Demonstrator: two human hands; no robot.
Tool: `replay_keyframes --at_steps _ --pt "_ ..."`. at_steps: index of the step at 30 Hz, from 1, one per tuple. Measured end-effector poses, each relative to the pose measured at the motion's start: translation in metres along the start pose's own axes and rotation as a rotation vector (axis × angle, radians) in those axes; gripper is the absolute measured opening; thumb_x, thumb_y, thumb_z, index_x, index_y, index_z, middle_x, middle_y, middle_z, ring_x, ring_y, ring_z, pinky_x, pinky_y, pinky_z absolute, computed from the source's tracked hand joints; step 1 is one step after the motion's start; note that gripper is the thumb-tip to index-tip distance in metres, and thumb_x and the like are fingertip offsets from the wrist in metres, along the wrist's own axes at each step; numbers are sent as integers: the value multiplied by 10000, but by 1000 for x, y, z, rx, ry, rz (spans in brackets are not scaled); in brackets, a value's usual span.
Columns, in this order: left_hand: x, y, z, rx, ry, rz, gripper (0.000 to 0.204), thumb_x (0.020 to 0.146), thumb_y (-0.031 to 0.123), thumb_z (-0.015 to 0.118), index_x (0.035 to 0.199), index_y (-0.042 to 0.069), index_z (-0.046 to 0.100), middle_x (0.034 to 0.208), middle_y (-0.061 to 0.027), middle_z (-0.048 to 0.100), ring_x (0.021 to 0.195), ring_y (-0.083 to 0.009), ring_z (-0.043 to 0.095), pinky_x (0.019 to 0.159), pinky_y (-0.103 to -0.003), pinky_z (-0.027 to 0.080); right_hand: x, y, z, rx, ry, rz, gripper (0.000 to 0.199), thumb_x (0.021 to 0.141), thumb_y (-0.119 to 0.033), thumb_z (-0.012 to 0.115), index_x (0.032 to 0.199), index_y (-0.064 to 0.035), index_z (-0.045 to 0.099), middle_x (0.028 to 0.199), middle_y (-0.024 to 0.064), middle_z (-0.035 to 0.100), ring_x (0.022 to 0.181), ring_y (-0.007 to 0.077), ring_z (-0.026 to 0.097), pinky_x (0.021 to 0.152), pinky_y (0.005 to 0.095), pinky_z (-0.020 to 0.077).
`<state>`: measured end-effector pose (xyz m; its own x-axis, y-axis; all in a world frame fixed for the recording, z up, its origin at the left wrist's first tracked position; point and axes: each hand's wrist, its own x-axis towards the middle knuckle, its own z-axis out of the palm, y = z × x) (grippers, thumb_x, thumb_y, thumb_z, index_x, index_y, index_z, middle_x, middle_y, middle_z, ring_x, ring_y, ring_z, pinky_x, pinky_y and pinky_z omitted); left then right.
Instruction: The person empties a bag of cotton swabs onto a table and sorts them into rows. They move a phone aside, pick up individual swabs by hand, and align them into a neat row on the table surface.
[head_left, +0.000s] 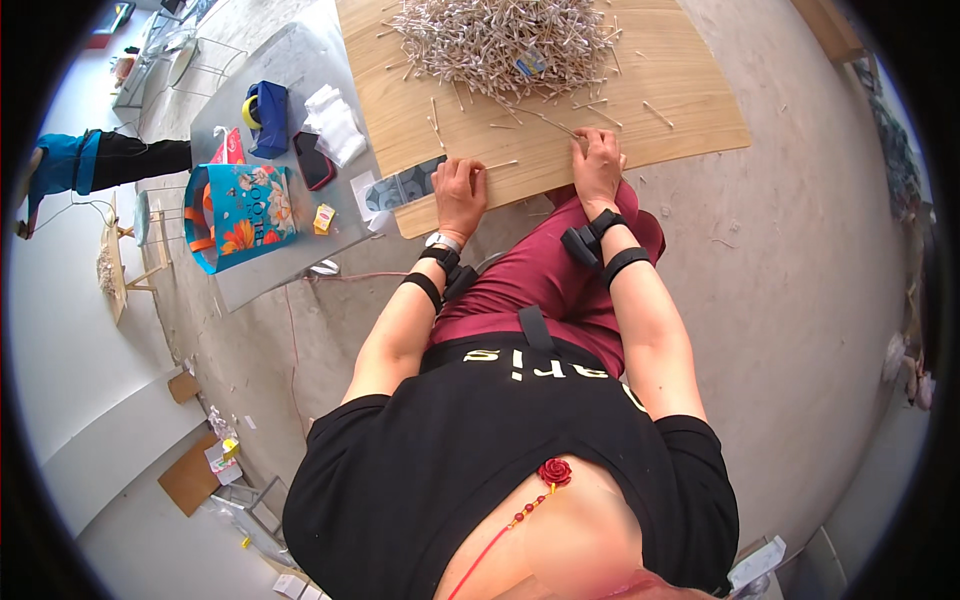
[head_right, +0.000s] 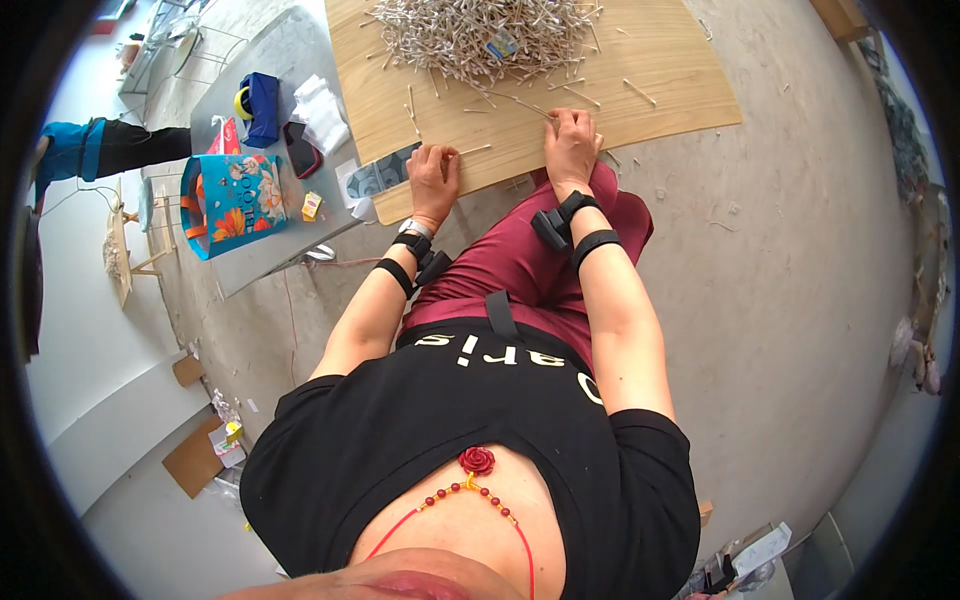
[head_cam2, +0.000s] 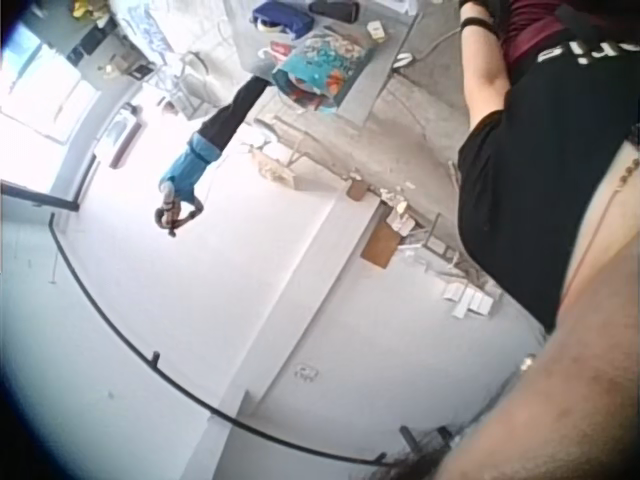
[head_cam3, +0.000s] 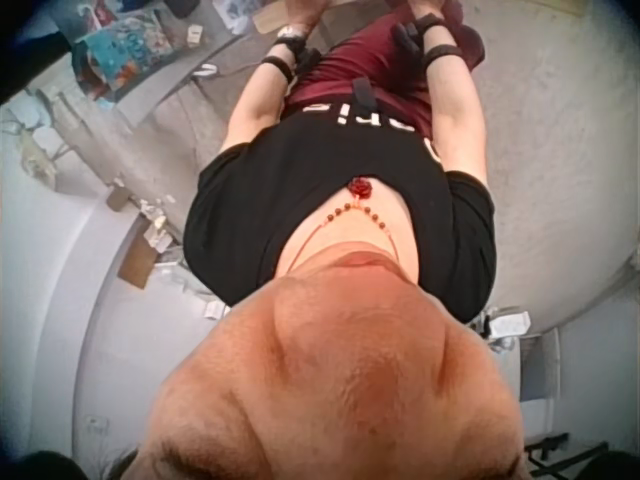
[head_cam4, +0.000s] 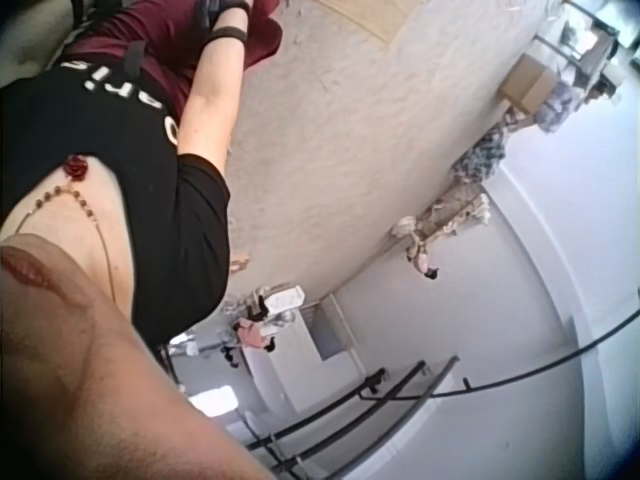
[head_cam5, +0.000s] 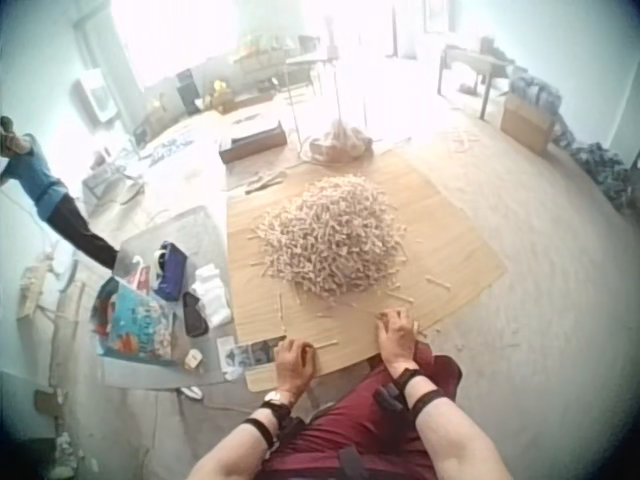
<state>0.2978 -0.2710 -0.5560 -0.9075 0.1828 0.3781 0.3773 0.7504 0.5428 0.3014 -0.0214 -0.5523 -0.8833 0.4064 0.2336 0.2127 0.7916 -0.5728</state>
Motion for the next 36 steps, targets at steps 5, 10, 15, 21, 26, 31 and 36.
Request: replay_keyframes --at_steps 5,10,15,21,26,31,36 --pt "0 -1 -2 -2 -3 16 95 882 148 726 954 130 667 938 -64 613 949 -281 579 843 -406 403 1 -3 1 -36 -38 -5 187 891 -223 749 1066 -170 712 1123 52 631 1139 266 590 974 448 435" --pt "1 0 -1 -43 -11 39 89 880 148 729 949 136 673 925 -46 621 938 -269 586 850 -400 399 2 1 5 38 -2 11 194 901 -244 735 1075 -165 705 1109 53 641 1140 264 594 969 452 435" --pt "1 -2 -3 -59 -8 36 89 867 140 726 935 141 670 931 -48 617 938 -277 583 850 -410 402 2 -2 7 -47 -55 14 216 905 -251 730 1100 -164 698 1130 49 648 1147 260 597 971 449 435" --pt "0 -2 -3 -66 -13 36 100 859 141 732 936 135 668 942 -57 617 949 -284 584 855 -411 405 2 -5 7 -64 -52 36 207 921 -266 713 1102 -168 701 1133 52 653 1148 258 600 973 453 434" --pt "-1 -3 -4 -59 1 41 98 864 138 735 945 134 679 936 -38 628 926 -265 589 855 -395 404 3 -6 7 -112 -64 21 172 931 -272 700 1066 -166 710 1115 58 657 1139 261 604 963 459 435" --pt "0 -2 -5 -60 4 46 105 862 138 739 950 133 683 936 -38 631 929 -262 590 856 -394 408 2 -5 8 -102 -42 -2 150 923 -263 704 1019 -148 718 1092 71 654 1104 271 609 949 464 438" --pt "0 -3 -4 -77 -6 55 100 858 145 747 944 143 696 940 -38 630 935 -263 589 858 -399 408 -4 -6 11 -139 -91 -212 129 902 -241 714 983 -141 722 1042 67 662 1061 270 617 922 444 433"
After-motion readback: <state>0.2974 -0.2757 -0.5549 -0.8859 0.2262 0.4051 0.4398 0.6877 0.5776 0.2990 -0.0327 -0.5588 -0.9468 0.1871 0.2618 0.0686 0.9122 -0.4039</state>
